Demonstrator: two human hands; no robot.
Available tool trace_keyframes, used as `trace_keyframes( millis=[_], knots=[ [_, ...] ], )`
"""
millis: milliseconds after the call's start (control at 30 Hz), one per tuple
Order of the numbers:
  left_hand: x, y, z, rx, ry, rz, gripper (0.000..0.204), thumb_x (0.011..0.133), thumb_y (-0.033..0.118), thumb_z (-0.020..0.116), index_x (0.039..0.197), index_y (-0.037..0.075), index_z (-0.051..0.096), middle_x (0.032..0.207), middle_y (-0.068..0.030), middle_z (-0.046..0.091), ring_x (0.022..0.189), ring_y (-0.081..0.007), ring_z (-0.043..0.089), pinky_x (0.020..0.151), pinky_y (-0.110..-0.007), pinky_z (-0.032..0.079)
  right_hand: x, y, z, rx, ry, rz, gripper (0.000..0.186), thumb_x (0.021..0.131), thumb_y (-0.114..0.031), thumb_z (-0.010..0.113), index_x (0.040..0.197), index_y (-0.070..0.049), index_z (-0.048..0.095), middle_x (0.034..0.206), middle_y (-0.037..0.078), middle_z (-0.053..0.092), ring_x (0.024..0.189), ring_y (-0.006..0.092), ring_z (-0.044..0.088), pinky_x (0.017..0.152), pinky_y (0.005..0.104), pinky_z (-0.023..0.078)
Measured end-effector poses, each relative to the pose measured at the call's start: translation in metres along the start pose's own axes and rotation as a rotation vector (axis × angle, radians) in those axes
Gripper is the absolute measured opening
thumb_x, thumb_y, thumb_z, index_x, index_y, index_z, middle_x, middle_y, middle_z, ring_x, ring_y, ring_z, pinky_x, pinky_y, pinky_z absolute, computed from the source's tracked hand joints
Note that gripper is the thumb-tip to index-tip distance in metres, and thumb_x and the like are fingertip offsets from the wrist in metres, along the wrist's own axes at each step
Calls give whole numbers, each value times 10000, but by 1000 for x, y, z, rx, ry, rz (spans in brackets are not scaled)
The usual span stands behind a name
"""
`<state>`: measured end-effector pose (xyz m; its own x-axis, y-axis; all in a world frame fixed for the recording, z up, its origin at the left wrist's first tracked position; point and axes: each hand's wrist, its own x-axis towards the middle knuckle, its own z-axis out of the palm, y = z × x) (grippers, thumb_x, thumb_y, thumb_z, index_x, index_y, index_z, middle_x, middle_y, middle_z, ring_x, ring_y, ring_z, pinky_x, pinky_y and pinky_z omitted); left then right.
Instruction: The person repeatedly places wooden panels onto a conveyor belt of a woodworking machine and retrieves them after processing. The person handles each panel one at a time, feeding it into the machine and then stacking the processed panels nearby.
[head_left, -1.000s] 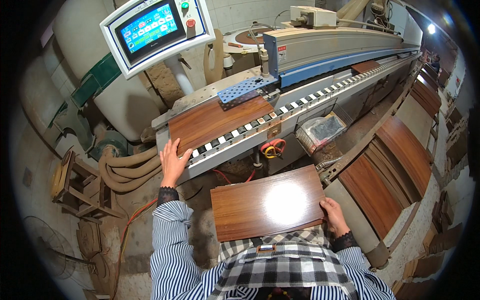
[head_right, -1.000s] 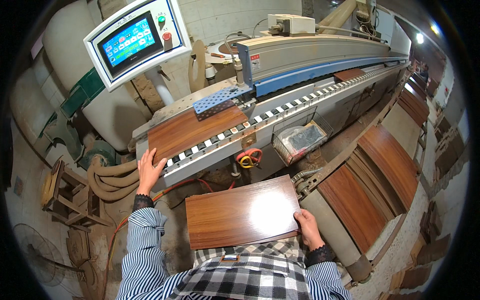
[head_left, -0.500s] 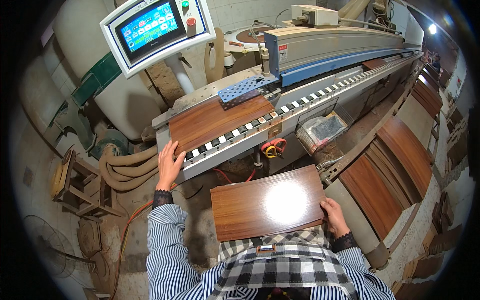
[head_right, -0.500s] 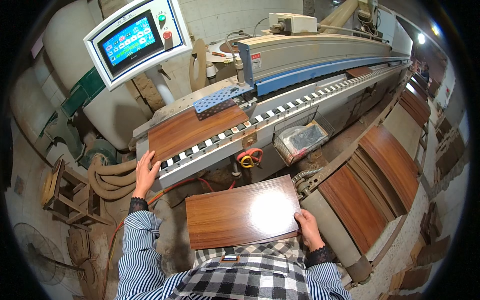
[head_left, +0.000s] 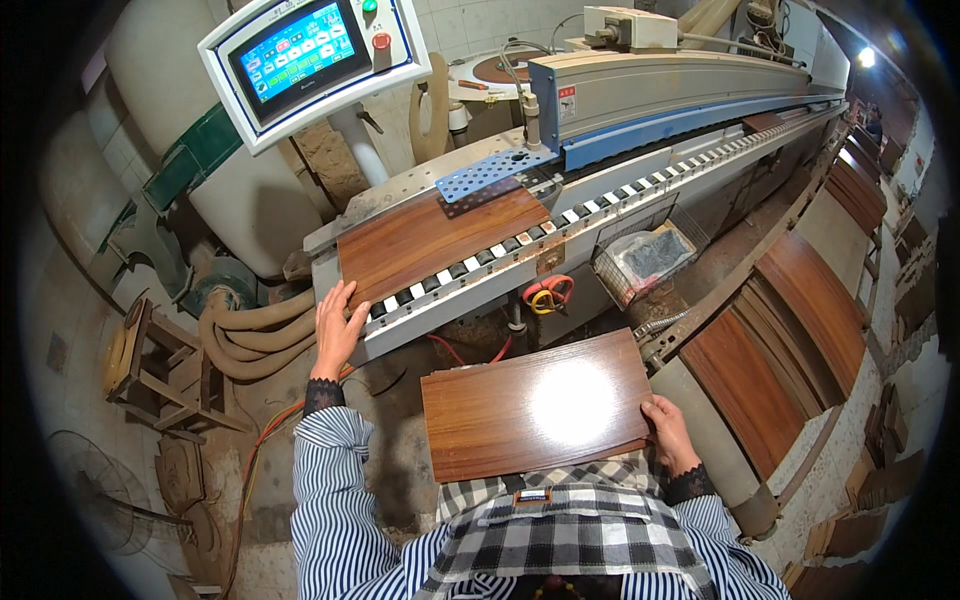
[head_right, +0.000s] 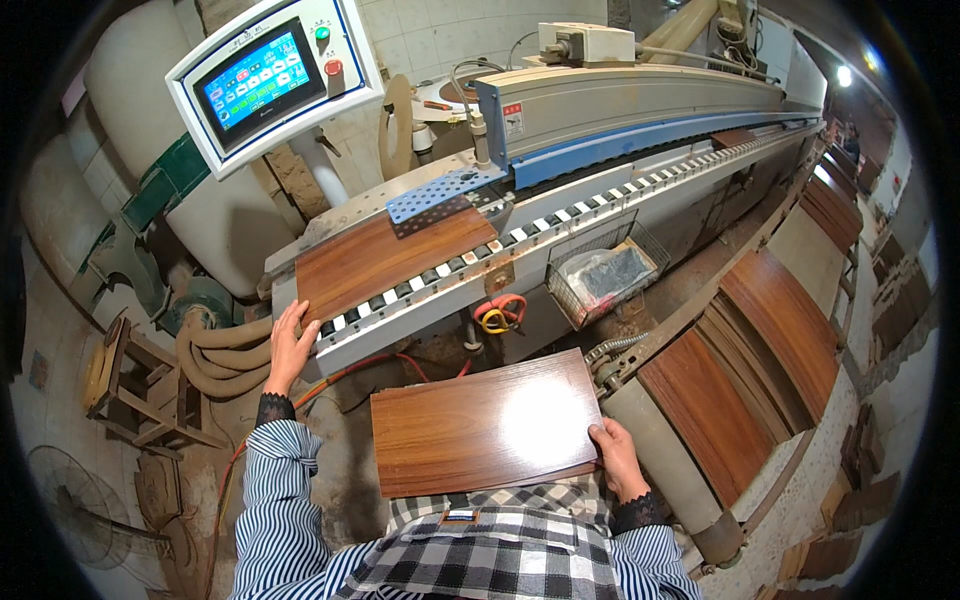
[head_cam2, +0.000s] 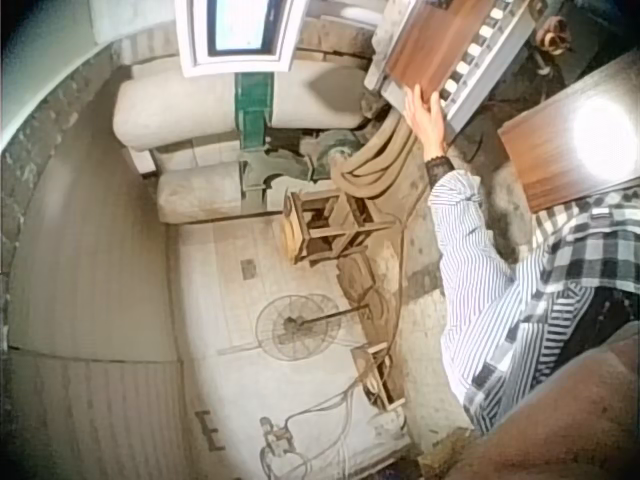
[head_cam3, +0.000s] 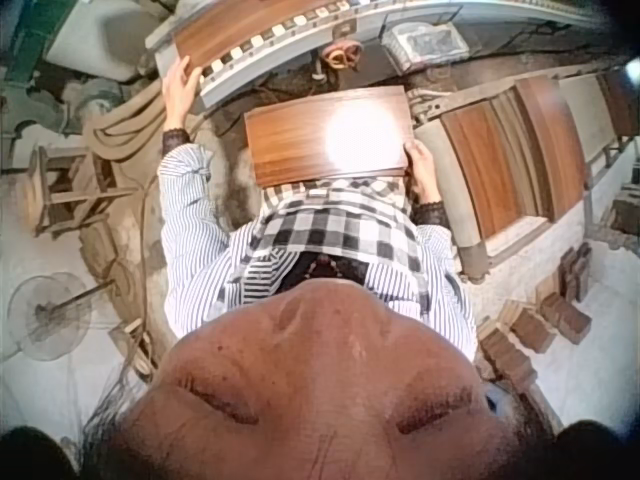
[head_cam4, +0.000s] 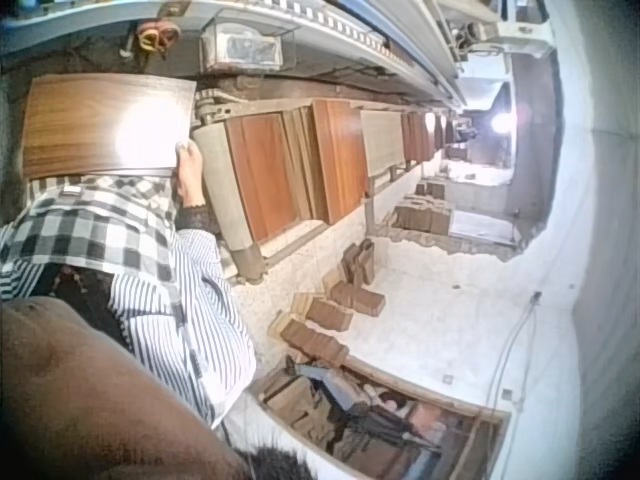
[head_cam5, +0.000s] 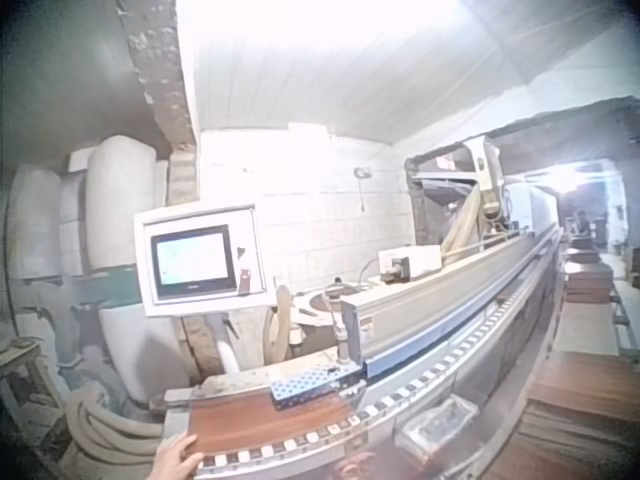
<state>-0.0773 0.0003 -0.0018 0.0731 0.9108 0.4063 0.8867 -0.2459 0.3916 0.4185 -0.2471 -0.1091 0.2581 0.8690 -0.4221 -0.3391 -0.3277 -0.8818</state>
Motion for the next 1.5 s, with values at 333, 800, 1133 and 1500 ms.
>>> trace_keyframes(
  millis=[333, 800, 1133, 1500],
  knots=[
    [13, 25, 7, 27, -77, -61, 549, 888, 424, 613, 1346, 130, 537, 1447, -155, 457, 1420, -352, 259, 1155, -539, 87, 1, 3, -1, -4, 0, -2, 223, 960, -162, 542, 1113, -8, 592, 991, 27, 642, 852, 127, 600, 754, 272, 497],
    [52, 110, 79, -50, -56, 34, 620, 907, 466, 572, 1407, 119, 453, 1416, -194, 473, 1412, -359, 285, 1145, -564, 103, -15, -12, 0, 19, -117, -27, 462, 928, -113, 570, 1356, 12, 451, 1145, 79, 617, 875, 143, 633, 746, 288, 552],
    [21, 71, 46, -665, -15, 40, 476, 942, 216, 591, 1372, 40, 488, 1346, -158, 544, 1243, -249, 521, 1036, -348, 401, -27, -22, -5, 249, -338, -112, 661, 910, -170, 619, 1463, 8, 303, 1146, 123, 642, 834, 187, 694, 684, 297, 609],
    [-70, 80, -34, -198, -113, 250, 607, 834, 320, 684, 1379, 125, 500, 1479, -148, 407, 1402, -317, 318, 1152, -472, 218, 22, -89, 81, 357, -440, -244, 579, 966, -165, 539, 1473, -36, 290, 1183, 138, 617, 849, 215, 695, 716, 294, 604]
  ],
)
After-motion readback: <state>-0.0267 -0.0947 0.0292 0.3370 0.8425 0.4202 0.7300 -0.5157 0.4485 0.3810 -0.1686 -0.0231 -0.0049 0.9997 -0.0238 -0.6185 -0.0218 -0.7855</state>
